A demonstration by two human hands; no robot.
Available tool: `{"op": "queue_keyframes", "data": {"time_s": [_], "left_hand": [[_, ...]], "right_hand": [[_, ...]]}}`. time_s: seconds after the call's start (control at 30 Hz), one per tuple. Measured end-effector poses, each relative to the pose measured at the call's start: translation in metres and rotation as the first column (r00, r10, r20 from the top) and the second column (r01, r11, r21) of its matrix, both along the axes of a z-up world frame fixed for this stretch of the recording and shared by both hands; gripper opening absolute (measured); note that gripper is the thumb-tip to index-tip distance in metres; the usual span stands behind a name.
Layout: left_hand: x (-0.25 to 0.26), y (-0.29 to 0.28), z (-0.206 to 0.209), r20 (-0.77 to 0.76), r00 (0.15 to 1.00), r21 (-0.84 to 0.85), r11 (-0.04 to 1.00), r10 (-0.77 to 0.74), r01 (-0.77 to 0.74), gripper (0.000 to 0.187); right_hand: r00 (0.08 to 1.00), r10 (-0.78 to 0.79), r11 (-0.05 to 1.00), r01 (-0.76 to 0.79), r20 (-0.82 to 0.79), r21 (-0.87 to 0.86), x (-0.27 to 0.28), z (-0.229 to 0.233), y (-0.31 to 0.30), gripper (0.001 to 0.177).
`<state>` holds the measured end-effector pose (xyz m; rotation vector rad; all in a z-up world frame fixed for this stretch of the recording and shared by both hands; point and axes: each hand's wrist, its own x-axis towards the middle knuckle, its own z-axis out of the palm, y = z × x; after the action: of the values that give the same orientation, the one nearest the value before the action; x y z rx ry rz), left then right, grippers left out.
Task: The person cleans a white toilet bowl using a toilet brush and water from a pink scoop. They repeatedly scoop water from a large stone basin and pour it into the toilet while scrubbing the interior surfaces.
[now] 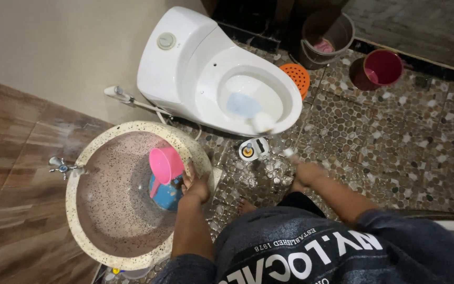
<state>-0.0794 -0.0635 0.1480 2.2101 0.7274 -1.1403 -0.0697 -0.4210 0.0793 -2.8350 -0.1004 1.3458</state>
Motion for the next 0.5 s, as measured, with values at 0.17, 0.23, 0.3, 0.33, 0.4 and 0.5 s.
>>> {"op": "queue_keyframes", "data": {"time_s": [0.17, 0.23, 0.3, 0.33, 0.4, 0.5], "left_hand": [[-0.008, 0.001, 0.003, 0.015, 0.977, -0.062, 0.976, 0.21, -0.209, 0.078], [-0.01, 0.013, -0.041, 0.015, 1.0, 0.01, 1.0, -0.021, 0.021, 0.069], [-0.009, 0.016, -0.052, 0.0, 0.969, 0.076, 0.966, -0.248, 0.247, 0.064], [-0.007, 0.012, -0.042, 0.016, 0.996, 0.03, 0.996, -0.085, 0.085, 0.066], [-0.007, 0.012, -0.042, 0.024, 0.997, -0.02, 0.997, 0.078, -0.078, 0.069], [-0.009, 0.015, -0.061, -0.066, 0.938, 0.121, 0.93, -0.34, 0.346, 0.067]], "right_hand": [[0.988, 0.148, 0.989, -0.148, -0.05, 0.005, 0.001, 0.058, 0.006, 0.031], [0.975, -0.22, 0.975, 0.22, -0.002, 0.004, 0.008, 0.039, -0.017, 0.071], [0.83, -0.556, 0.831, 0.556, 0.047, 0.018, 0.014, 0.026, -0.029, 0.114], [0.909, -0.411, 0.911, 0.413, 0.065, -0.023, 0.015, 0.022, -0.029, 0.076], [0.964, -0.256, 0.963, 0.261, 0.076, -0.069, 0.009, 0.044, -0.011, 0.058], [0.999, -0.017, 0.999, 0.016, 0.033, 0.03, -0.006, 0.089, 0.026, 0.048]]}}
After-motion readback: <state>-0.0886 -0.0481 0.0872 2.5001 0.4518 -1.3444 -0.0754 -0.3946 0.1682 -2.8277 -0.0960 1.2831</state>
